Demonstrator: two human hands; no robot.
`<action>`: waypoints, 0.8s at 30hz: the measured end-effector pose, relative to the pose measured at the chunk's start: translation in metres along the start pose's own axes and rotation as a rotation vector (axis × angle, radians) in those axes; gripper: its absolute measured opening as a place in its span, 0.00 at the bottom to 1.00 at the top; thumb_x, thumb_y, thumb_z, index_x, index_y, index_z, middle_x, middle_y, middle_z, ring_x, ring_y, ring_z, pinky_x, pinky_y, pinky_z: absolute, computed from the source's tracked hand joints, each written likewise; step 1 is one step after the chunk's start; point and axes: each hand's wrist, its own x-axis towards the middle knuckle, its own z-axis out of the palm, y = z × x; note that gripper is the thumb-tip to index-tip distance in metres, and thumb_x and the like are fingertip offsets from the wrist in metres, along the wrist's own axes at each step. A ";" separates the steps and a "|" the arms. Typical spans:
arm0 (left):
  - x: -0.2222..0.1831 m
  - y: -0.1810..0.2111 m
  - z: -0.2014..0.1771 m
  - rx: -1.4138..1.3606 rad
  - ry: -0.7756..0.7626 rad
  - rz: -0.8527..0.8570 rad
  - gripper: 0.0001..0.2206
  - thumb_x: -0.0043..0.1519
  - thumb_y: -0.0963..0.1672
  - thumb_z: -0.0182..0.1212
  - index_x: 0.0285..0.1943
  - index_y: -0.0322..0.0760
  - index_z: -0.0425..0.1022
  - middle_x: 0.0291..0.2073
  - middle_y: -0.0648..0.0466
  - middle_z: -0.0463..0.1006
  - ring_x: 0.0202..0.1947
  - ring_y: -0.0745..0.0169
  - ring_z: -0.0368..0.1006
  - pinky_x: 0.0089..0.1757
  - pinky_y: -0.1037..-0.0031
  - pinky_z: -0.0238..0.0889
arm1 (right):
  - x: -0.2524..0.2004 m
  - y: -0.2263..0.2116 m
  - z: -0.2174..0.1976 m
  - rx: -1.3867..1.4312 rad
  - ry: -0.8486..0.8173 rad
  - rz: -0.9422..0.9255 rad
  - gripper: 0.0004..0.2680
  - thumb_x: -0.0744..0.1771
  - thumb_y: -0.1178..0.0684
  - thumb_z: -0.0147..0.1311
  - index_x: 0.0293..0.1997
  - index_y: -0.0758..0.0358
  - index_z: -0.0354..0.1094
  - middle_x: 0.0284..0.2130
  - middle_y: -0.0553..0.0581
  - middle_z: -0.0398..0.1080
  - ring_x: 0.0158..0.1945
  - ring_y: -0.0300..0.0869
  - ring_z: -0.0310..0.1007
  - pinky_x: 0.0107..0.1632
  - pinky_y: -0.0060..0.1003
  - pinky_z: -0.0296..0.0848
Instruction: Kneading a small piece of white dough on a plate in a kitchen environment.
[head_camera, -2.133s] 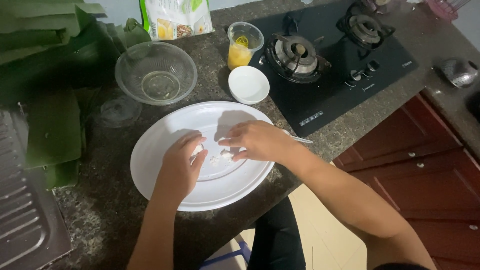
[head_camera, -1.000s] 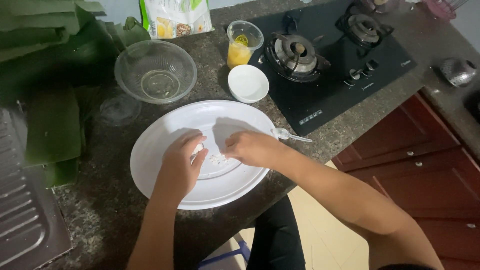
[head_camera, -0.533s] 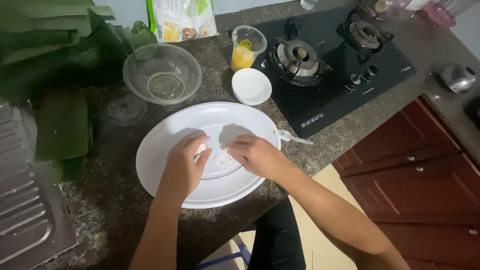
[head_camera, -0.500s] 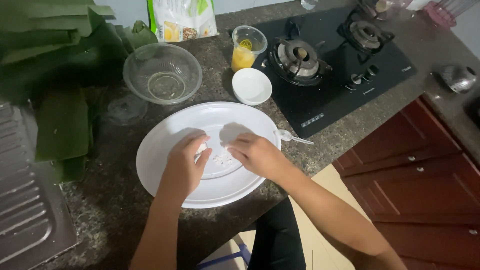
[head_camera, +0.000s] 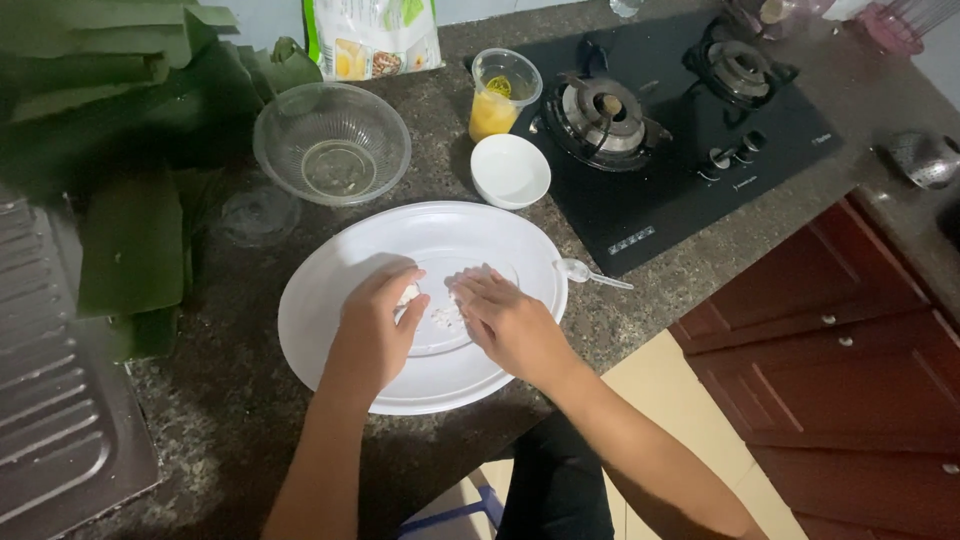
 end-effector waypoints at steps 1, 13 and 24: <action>0.000 0.001 -0.001 0.000 -0.001 0.000 0.16 0.65 0.47 0.60 0.59 0.37 0.76 0.51 0.42 0.78 0.52 0.46 0.77 0.55 0.58 0.66 | 0.000 -0.003 0.001 0.000 0.000 0.001 0.11 0.68 0.54 0.51 0.54 0.63 0.73 0.47 0.64 0.76 0.54 0.51 0.75 0.63 0.45 0.68; 0.001 -0.002 0.005 0.004 -0.027 -0.031 0.17 0.65 0.47 0.60 0.61 0.37 0.74 0.55 0.42 0.77 0.54 0.45 0.75 0.57 0.57 0.63 | 0.001 -0.024 -0.001 0.075 -0.026 0.010 0.13 0.69 0.54 0.46 0.57 0.65 0.71 0.50 0.65 0.75 0.56 0.52 0.74 0.63 0.48 0.66; 0.001 -0.002 0.009 -0.007 -0.008 -0.079 0.16 0.64 0.46 0.63 0.60 0.37 0.76 0.53 0.42 0.78 0.54 0.44 0.75 0.55 0.57 0.66 | -0.003 -0.029 0.017 -0.290 0.212 0.217 0.19 0.65 0.34 0.54 0.48 0.58 0.76 0.31 0.56 0.76 0.44 0.47 0.77 0.51 0.44 0.72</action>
